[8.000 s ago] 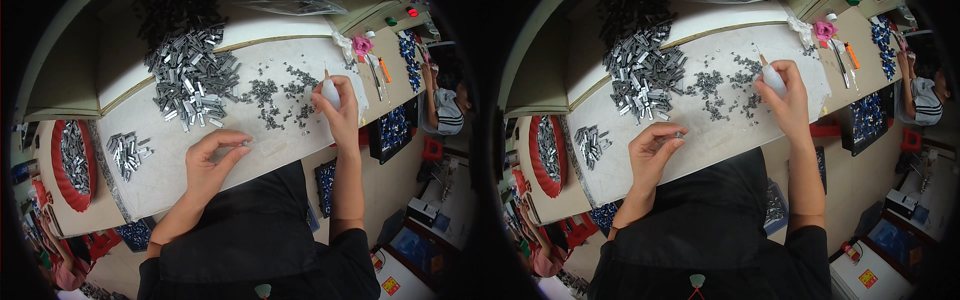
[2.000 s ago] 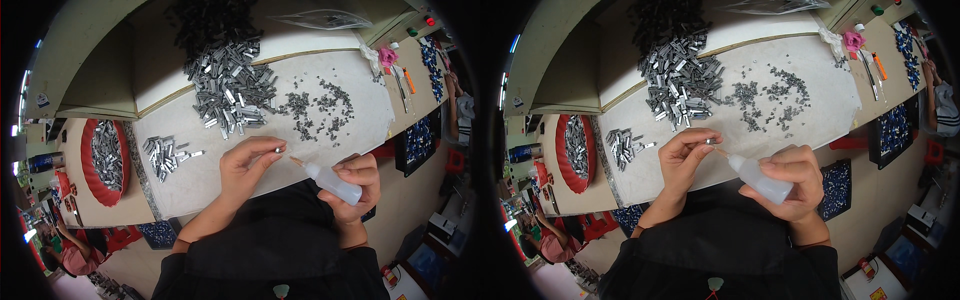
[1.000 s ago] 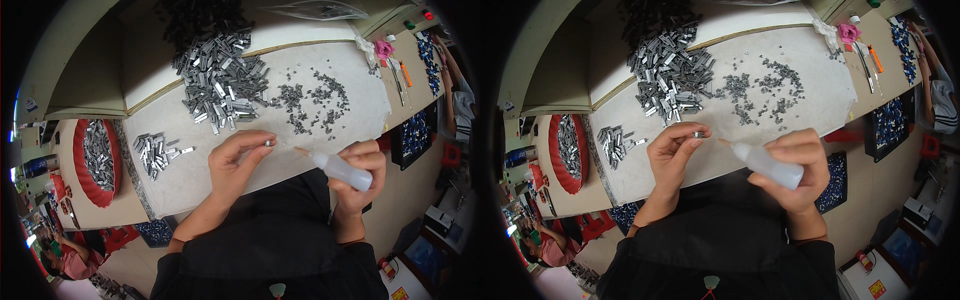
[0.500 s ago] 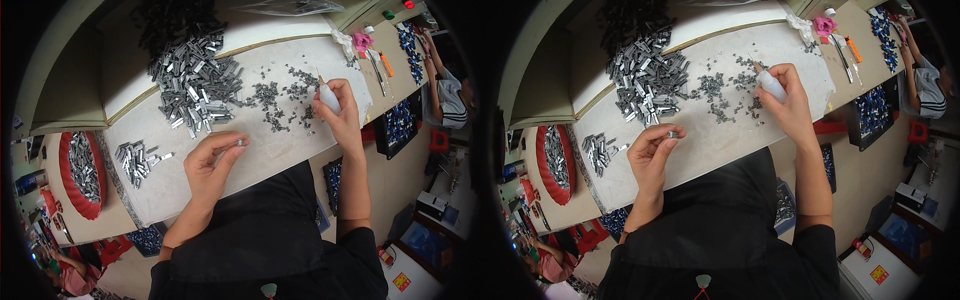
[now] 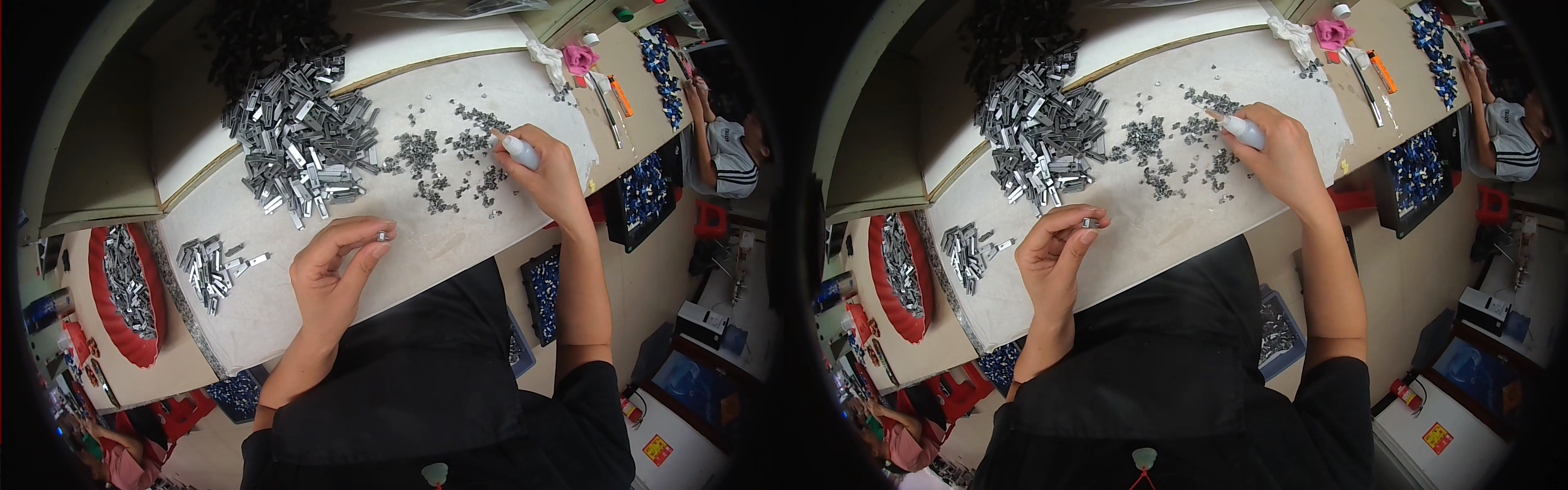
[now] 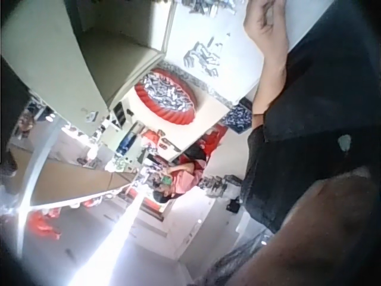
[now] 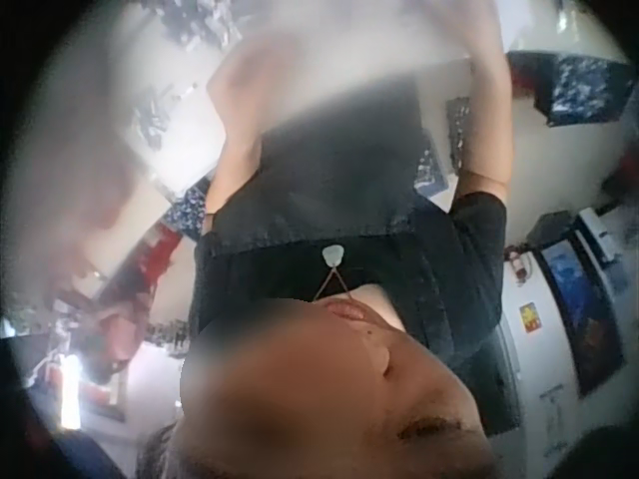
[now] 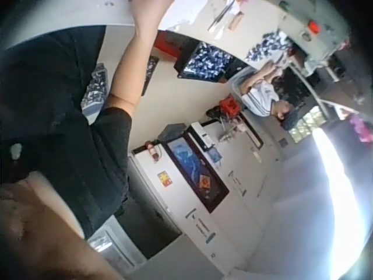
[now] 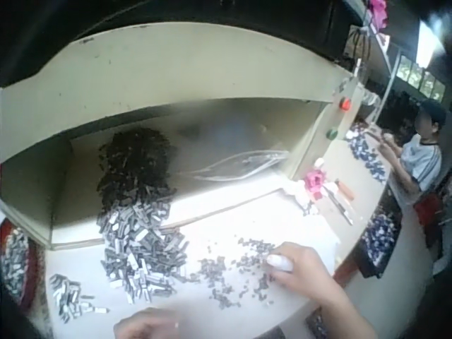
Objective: The person applies glue from a glue bottle to small metal components and then assembles them by hand.
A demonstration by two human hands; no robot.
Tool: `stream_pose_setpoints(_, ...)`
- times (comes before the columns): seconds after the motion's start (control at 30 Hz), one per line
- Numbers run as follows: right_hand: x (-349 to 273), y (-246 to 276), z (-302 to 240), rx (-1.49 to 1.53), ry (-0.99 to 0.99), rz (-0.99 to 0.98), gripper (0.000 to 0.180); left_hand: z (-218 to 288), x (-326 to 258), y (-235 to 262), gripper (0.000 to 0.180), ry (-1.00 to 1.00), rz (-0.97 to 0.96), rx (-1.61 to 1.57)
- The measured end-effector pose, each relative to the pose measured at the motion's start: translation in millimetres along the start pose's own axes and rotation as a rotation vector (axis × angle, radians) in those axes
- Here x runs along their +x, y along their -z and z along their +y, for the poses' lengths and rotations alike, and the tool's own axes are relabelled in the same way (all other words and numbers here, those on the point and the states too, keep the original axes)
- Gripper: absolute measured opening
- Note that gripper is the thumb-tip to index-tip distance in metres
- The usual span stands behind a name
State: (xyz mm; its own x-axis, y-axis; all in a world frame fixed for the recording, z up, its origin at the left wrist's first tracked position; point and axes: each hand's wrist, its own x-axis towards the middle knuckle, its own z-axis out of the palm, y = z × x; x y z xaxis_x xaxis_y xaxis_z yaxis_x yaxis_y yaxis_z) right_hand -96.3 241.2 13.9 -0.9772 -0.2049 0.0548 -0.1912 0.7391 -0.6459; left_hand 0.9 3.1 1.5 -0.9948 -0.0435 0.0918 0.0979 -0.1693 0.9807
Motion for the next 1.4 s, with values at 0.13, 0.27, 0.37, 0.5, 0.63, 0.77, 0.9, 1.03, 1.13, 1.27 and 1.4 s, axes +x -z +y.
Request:
stream_pose_setpoints(0.13, -2, -2, 1, 0.004, -0.003, 0.005, 0.009, -1, 0, 0, 0.016, -0.003, -0.010, 0.006)
stream_pose_setpoints(0.27, -1, -7, -1, 0.005, 0.107, 0.033, 0.016, 0, 1, -1, 0.016, -0.008, -0.015, 0.013)
stream_pose_setpoints(0.37, 2, -11, -7, -0.013, 0.141, 0.022, 0.017, 0, 1, -1, 0.016, -0.010, -0.021, 0.025)
stream_pose_setpoints(0.5, 5, -13, -17, -0.104, 0.088, -0.009, 0.019, -2, 1, -1, 0.016, -0.007, -0.013, 0.021)
stream_pose_setpoints(0.63, 7, -15, -19, -0.155, 0.089, -0.009, 0.020, -2, 0, 2, 0.016, -0.021, -0.050, 0.066)
stream_pose_setpoints(0.77, 6, -15, -19, -0.135, 0.119, 0.014, 0.019, -2, 0, 2, 0.016, -0.029, -0.070, 0.089)
stream_pose_setpoints(0.9, -7, -14, -33, 0.117, -0.006, 0.010, 0.016, -1, 0, 3, 0.016, 0.012, -0.077, 0.052)
stream_pose_setpoints(1.03, -28, -39, -53, 0.291, 0.192, 0.020, 0.017, -1, 1, -3, 0.018, 0.106, -0.066, -0.099)
stream_pose_setpoints(1.13, -36, -61, -66, 0.420, 0.077, -0.013, 0.018, -5, 0, -3, 0.019, 0.036, -0.100, -0.019)
stream_pose_setpoints(1.27, -37, -72, -70, 0.384, 0.111, 0.112, 0.021, -9, 0, -4, 0.019, -0.011, -0.113, 0.018)
stream_pose_setpoints(1.4, -33, -78, -72, 0.225, 0.268, 0.293, 0.024, -7, 0, -4, 0.019, 0.015, -0.121, -0.056)
